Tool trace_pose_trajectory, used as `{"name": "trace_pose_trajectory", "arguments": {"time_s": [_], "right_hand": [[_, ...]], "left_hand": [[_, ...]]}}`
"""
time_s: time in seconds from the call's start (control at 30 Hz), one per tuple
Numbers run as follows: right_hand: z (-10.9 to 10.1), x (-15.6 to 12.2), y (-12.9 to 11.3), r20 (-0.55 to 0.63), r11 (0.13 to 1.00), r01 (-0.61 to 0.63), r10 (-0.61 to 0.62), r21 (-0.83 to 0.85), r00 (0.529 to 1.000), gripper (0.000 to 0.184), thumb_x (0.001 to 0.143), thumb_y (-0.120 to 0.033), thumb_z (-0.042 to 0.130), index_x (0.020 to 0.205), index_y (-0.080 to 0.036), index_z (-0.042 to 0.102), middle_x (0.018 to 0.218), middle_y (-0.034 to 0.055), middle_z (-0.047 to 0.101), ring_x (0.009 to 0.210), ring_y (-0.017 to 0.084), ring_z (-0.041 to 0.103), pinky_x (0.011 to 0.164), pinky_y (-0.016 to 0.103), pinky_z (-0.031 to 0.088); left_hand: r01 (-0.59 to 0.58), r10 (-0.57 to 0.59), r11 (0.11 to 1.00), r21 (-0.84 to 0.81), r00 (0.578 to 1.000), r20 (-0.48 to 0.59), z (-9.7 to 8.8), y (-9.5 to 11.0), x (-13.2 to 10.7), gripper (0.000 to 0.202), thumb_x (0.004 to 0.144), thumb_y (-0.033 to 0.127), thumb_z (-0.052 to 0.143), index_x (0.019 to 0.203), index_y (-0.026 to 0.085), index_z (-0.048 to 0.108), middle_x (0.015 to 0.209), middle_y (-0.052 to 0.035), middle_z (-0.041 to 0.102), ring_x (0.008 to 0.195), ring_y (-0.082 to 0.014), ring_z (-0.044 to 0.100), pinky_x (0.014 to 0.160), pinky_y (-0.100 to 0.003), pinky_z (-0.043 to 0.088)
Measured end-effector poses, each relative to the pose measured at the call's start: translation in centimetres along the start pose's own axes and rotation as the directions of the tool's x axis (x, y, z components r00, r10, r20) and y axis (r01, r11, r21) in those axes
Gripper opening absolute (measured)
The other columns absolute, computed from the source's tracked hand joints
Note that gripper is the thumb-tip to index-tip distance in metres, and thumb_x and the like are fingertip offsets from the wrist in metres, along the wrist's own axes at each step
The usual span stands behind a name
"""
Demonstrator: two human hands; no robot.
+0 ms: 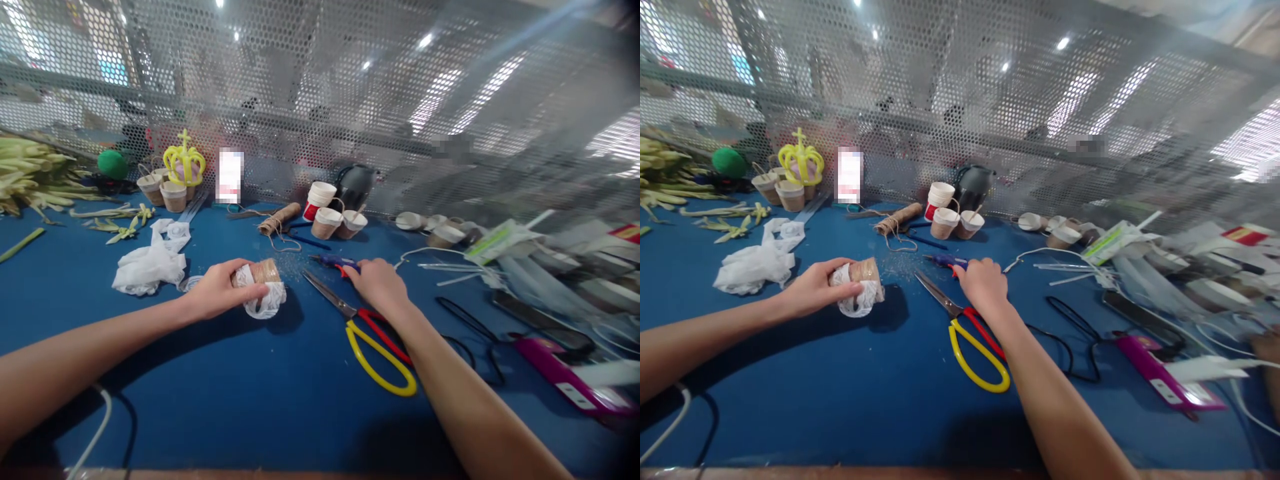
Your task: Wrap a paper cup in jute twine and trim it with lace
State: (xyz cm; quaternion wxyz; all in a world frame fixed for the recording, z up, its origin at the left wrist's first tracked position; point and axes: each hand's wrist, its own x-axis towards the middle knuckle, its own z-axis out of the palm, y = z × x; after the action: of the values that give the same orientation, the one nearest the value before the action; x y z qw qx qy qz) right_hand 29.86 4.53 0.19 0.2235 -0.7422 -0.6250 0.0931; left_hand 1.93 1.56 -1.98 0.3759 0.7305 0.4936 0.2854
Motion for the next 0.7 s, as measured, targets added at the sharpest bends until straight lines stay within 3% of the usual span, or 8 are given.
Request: {"name": "trace_pose_trajectory", "arguments": {"time_s": [0.1, 0.17, 0.23, 0.47, 0.53, 0.6, 0.63, 0.7], "right_hand": [[-1.2, -2.9, -3.1, 0.095, 0.98, 0.191, -0.196, 0.06, 0.976, 0.016, 0.072, -0.028, 0.061, 0.085, -0.02, 0.066, 0.106, 0.0086, 0.062, 0.103, 0.026, 0.054, 0.088, 0.037, 0.041], [-1.6, -5.1, -5.2, 0.284, 0.894, 0.37, -0.434, 0.253, 0.855, 0.03, 0.075, -0.027, 0.056, 0.104, -0.022, 0.06, 0.113, 0.0049, 0.059, 0.105, 0.022, 0.054, 0.09, 0.037, 0.041], [-1.4, -6.8, -6.7, 0.292, 0.829, 0.444, -0.542, 0.34, 0.788, 0.035, 0.071, -0.02, 0.059, 0.106, -0.021, 0.058, 0.113, 0.0048, 0.059, 0.106, 0.021, 0.053, 0.093, 0.037, 0.039], [0.4, -8.0, -7.5, 0.26, 0.804, 0.295, -0.475, 0.516, 0.84, 0.014, 0.076, -0.023, 0.053, 0.084, -0.015, 0.061, 0.087, 0.0055, 0.064, 0.083, 0.018, 0.058, 0.079, 0.033, 0.044], [0.6, -7.9, -7.1, 0.28, 0.793, 0.217, -0.435, 0.569, 0.856, 0.012, 0.077, -0.024, 0.051, 0.08, -0.015, 0.06, 0.079, 0.0036, 0.064, 0.076, 0.017, 0.058, 0.072, 0.03, 0.045], [0.7, -7.8, -6.6, 0.275, 0.781, 0.148, -0.381, 0.606, 0.883, 0.011, 0.076, -0.025, 0.051, 0.076, -0.016, 0.058, 0.073, 0.0019, 0.062, 0.07, 0.015, 0.056, 0.067, 0.027, 0.044], [0.8, -7.8, -6.4, 0.265, 0.774, 0.122, -0.355, 0.622, 0.897, 0.011, 0.076, -0.025, 0.051, 0.074, -0.016, 0.057, 0.071, 0.0013, 0.061, 0.067, 0.014, 0.055, 0.064, 0.027, 0.044], [1.0, -7.8, -6.1, 0.248, 0.755, 0.087, -0.319, 0.65, 0.915, 0.012, 0.076, -0.026, 0.052, 0.072, -0.016, 0.057, 0.068, 0.0004, 0.06, 0.063, 0.013, 0.053, 0.061, 0.026, 0.043]], "left_hand": [[0.028, -0.026, 0.997, -0.065, 0.999, 0.035, 0.1, 0.1, -0.1, 0.056, 0.069, 0.055, 0.054, 0.105, 0.013, 0.056, 0.084, -0.0077, 0.065, 0.068, -0.0178, 0.06, 0.058, -0.027, 0.047], [0.052, -0.043, 0.988, -0.148, 0.997, 0.068, 0.2, 0.3, -0.2, 0.055, 0.071, 0.055, 0.053, 0.104, 0.012, 0.055, 0.082, -0.0075, 0.065, 0.065, -0.0164, 0.06, 0.055, -0.025, 0.047], [0.072, -0.053, 0.97, -0.23, 0.995, 0.089, 0.3, 0.7, -0.4, 0.054, 0.072, 0.055, 0.053, 0.103, 0.011, 0.055, 0.081, -0.0075, 0.065, 0.064, -0.0153, 0.059, 0.055, -0.024, 0.047], [0.076, -0.002, 0.948, -0.31, 0.973, 0.232, 0.9, 1.2, -1.2, 0.049, 0.079, 0.053, 0.043, 0.104, 0.011, 0.052, 0.089, -0.0091, 0.064, 0.075, -0.0176, 0.061, 0.064, -0.028, 0.05], [-0.025, 0.072, 0.972, -0.234, 0.978, 0.195, 1.0, 0.9, -1.3, 0.054, 0.081, 0.053, 0.038, 0.117, 0.012, 0.043, 0.103, -0.0125, 0.06, 0.09, -0.0203, 0.059, 0.075, -0.033, 0.049], [-0.246, 0.25, 0.967, -0.059, 0.966, 0.06, 0.9, 0.7, -1.4, 0.066, 0.075, 0.057, 0.047, 0.123, 0.013, 0.036, 0.118, -0.0162, 0.05, 0.108, -0.0245, 0.05, 0.088, -0.04, 0.043], [-0.375, 0.376, 0.925, 0.06, 0.927, -0.005, 0.9, 0.6, -1.4, 0.072, 0.069, 0.059, 0.054, 0.122, 0.014, 0.036, 0.122, -0.0175, 0.046, 0.112, -0.0269, 0.045, 0.092, -0.043, 0.039], [-0.583, 0.62, 0.763, 0.281, 0.783, -0.058, 1.0, 0.6, -1.6, 0.072, 0.059, 0.056, 0.066, 0.114, 0.014, 0.043, 0.121, -0.0182, 0.044, 0.113, -0.0297, 0.042, 0.094, -0.047, 0.036]]}}
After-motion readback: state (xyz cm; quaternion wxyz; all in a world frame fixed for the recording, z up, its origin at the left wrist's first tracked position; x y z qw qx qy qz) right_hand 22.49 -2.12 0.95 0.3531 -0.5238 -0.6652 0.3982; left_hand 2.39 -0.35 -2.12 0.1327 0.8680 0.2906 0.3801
